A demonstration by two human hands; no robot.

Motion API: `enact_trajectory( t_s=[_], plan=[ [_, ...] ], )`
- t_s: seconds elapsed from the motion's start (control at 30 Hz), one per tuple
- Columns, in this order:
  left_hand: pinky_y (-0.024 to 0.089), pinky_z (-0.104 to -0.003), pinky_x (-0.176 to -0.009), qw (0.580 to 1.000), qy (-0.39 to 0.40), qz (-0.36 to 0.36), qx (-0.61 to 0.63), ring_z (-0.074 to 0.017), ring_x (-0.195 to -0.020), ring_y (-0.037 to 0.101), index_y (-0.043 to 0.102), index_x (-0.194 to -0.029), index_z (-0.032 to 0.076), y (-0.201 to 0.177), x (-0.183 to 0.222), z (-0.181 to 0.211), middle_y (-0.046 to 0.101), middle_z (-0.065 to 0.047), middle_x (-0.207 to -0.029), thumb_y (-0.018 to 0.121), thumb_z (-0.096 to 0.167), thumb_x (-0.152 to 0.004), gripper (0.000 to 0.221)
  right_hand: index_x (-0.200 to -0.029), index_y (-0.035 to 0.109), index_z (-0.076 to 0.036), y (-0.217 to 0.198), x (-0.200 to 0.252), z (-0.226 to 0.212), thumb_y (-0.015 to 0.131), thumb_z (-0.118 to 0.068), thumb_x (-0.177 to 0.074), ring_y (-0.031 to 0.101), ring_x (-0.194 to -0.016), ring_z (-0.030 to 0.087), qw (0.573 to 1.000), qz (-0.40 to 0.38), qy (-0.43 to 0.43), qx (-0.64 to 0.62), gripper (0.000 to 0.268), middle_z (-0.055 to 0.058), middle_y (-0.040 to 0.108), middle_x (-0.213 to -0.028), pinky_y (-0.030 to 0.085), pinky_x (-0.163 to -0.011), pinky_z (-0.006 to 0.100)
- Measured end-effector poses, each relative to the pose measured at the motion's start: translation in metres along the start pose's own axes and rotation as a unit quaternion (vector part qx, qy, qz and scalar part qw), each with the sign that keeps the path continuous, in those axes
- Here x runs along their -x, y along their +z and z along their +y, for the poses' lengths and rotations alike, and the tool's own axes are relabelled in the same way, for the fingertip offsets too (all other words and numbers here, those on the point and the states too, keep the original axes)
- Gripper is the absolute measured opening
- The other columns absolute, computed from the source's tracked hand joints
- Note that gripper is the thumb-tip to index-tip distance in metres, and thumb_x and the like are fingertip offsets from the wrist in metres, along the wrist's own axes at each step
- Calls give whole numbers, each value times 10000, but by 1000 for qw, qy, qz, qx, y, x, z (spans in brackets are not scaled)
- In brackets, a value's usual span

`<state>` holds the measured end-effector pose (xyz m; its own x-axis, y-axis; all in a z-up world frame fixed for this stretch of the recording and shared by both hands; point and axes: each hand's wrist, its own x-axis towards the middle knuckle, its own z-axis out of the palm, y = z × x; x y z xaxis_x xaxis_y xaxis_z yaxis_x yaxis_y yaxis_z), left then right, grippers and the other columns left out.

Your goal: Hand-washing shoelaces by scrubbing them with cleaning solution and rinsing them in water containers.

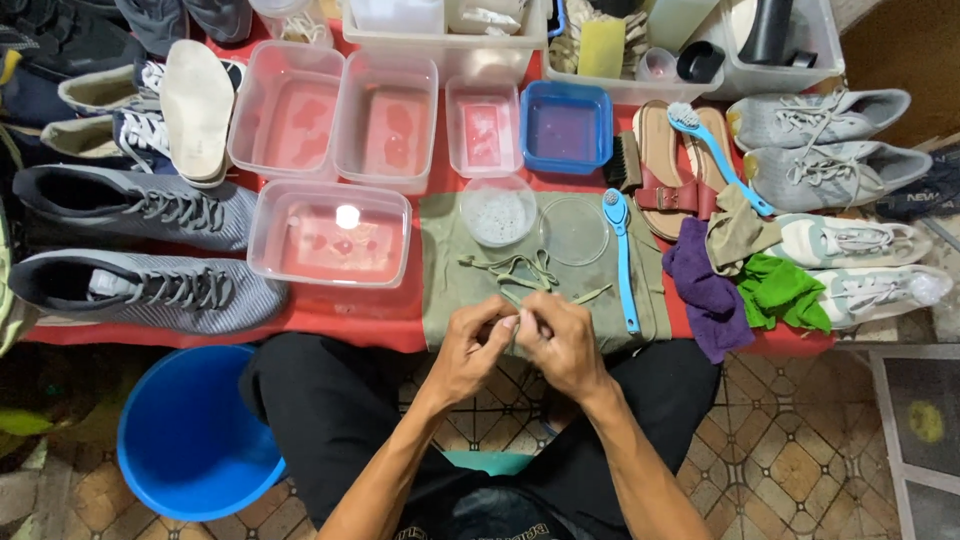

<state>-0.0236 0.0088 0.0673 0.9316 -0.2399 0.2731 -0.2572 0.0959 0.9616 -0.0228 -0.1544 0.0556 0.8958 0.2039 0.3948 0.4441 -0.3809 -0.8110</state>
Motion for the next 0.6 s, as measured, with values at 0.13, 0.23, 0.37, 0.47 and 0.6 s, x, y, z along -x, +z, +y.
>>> enact_trajectory(
  t_s=[0.13,0.23,0.37,0.47,0.6],
  plan=[
    [309,-273,-458,1000,-11,-2,23,-96,-480,248,637,-828,70,3,3,0,332,-43,-487,469,166,-1039,287,-844,701,-122,9,10,-1,657,-193,-936,520,-456,221,999,5,-14,-42,125,60,536,-552,492,-488,326],
    [312,-290,-474,1000,-20,1,3,-104,-511,322,627,-838,63,0,2,1,376,-34,-508,508,152,-1021,236,-817,652,-106,-2,-7,-2,588,-202,-1003,503,-446,221,999,20,-7,24,219,64,462,-515,482,-525,306],
    [307,-288,-468,1000,-28,7,9,-105,-507,314,639,-845,69,-3,3,-4,361,-27,-504,517,150,-1011,222,-813,686,-122,3,1,-2,633,-189,-952,517,-439,209,1000,2,9,-16,163,41,485,-503,487,-503,318],
    [300,-278,-459,1000,-10,16,8,-102,-475,296,635,-830,58,0,1,-5,353,-41,-484,493,138,-1028,257,-806,651,-115,2,-4,-3,590,-200,-988,493,-453,172,1000,9,3,-6,210,37,483,-510,476,-517,293],
    [310,-289,-466,1000,-19,13,8,-104,-505,318,643,-837,60,0,4,-1,370,-50,-496,501,156,-1019,249,-794,664,-125,2,-5,-6,603,-215,-984,497,-447,208,1000,10,-6,-19,219,49,490,-515,481,-503,322]
  ],
)
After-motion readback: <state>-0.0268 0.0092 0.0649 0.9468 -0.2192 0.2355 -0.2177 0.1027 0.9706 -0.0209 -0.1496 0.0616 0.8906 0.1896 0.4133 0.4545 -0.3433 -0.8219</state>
